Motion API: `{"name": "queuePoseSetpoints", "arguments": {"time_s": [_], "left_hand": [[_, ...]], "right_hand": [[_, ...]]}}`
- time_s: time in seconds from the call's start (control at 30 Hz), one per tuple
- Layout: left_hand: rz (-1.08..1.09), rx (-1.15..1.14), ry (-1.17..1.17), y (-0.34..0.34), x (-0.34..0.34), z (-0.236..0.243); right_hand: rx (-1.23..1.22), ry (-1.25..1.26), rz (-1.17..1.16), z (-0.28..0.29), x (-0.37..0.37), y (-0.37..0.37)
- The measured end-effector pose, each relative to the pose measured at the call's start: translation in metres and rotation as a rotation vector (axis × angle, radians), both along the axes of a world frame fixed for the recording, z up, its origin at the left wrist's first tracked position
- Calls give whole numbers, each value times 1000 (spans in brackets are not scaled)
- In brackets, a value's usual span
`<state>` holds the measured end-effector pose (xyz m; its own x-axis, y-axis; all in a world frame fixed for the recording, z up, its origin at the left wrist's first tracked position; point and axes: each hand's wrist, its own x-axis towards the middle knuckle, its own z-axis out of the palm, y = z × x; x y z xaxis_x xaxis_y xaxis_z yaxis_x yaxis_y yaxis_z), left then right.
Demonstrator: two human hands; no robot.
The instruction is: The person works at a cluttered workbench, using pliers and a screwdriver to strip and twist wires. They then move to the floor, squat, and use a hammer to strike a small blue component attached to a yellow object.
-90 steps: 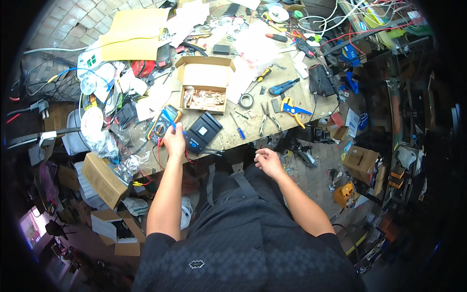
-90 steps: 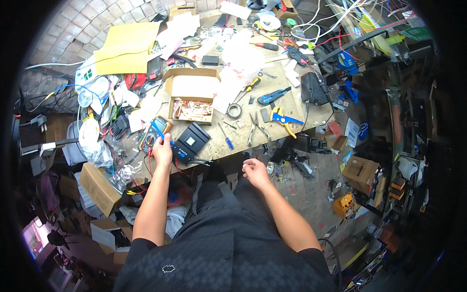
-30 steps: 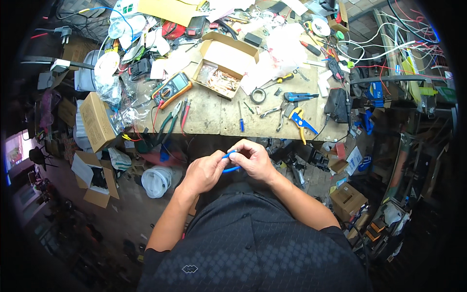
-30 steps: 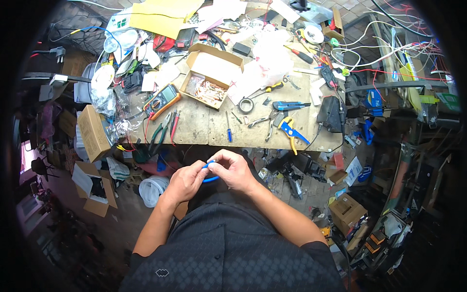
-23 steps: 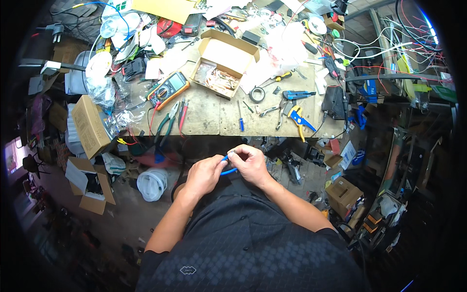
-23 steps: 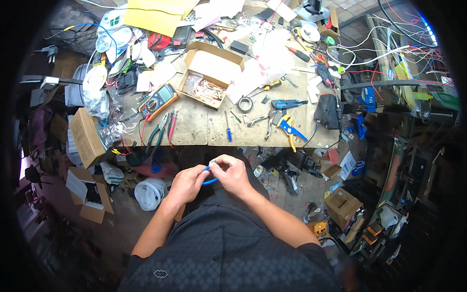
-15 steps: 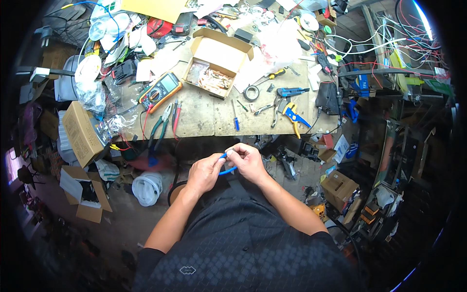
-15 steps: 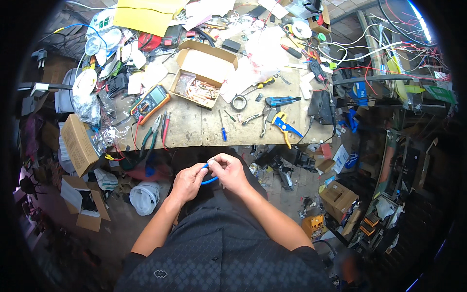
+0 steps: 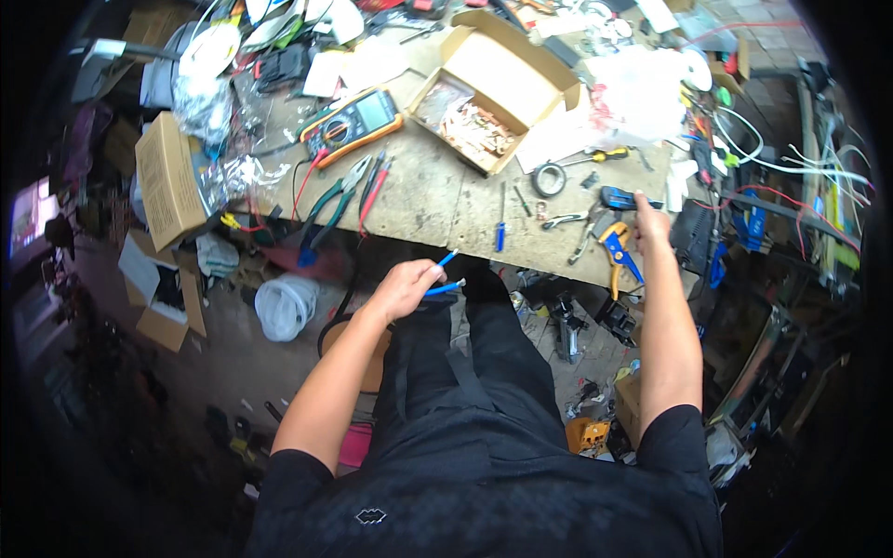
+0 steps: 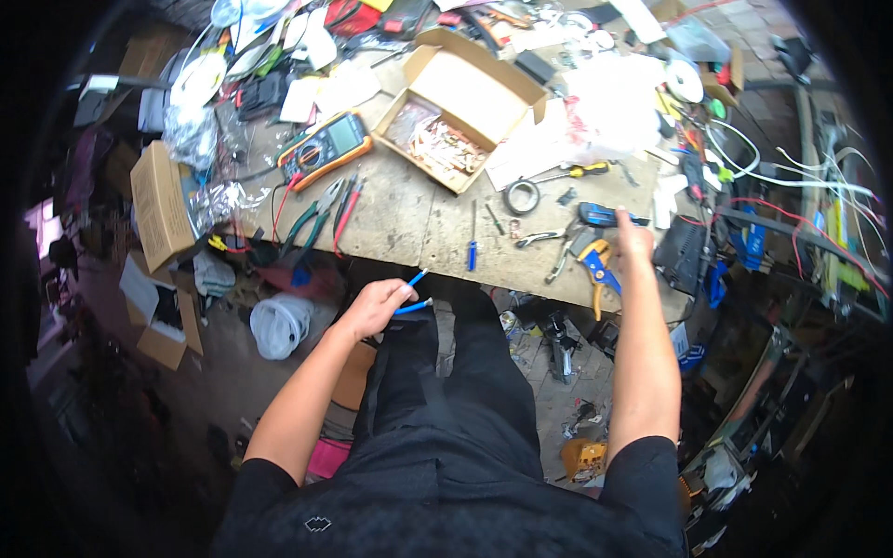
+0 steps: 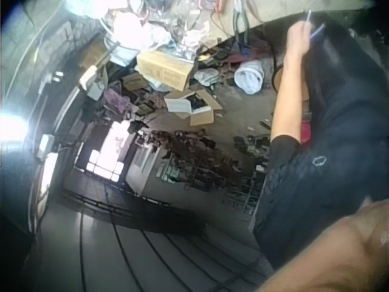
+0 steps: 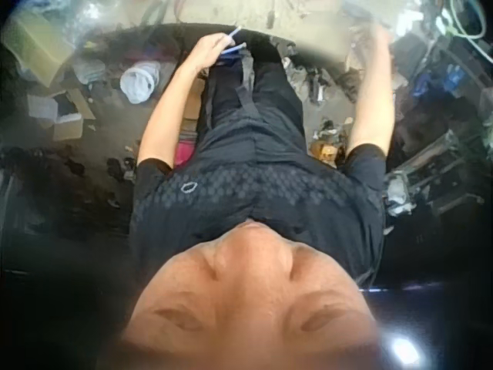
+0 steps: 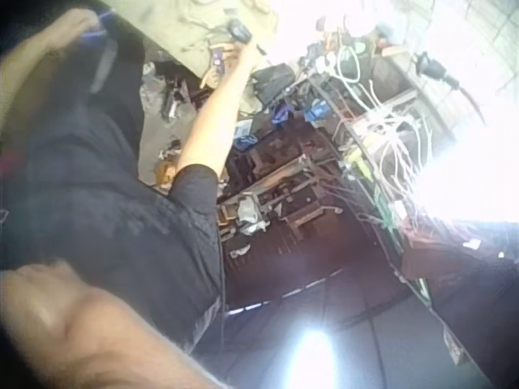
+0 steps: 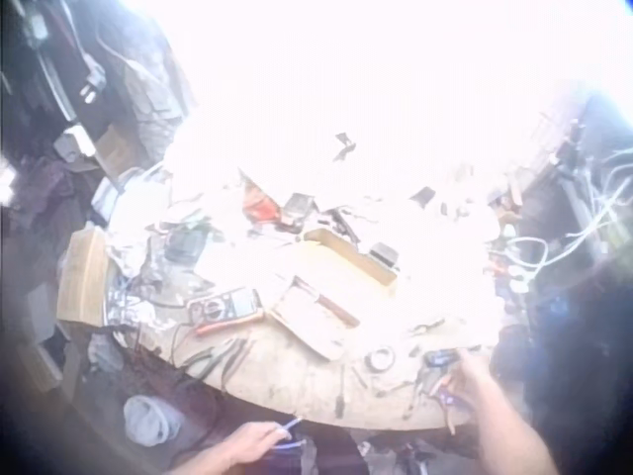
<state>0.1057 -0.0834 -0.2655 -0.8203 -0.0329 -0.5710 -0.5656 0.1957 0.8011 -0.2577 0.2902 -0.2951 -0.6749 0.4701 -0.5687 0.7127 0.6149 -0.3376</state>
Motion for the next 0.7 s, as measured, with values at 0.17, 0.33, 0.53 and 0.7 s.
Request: {"name": "queuePoseSetpoints", "arguments": {"time_s": [0.17, 0.33, 0.53, 0.7], "left_hand": [[129, 117, -89, 6, -8, -32], [171, 149, -122, 11, -8, -42], [227, 139, -107, 18, -15, -40], [183, 255, -140, 14, -21, -36]], "right_hand": [[-277, -29, -244, 12, -10, -19], [-308, 568, -62, 38, 18, -18], [-430, 484, 799, 85, 161, -80], [-371, 170, 862, 46, 263, -106]]}}
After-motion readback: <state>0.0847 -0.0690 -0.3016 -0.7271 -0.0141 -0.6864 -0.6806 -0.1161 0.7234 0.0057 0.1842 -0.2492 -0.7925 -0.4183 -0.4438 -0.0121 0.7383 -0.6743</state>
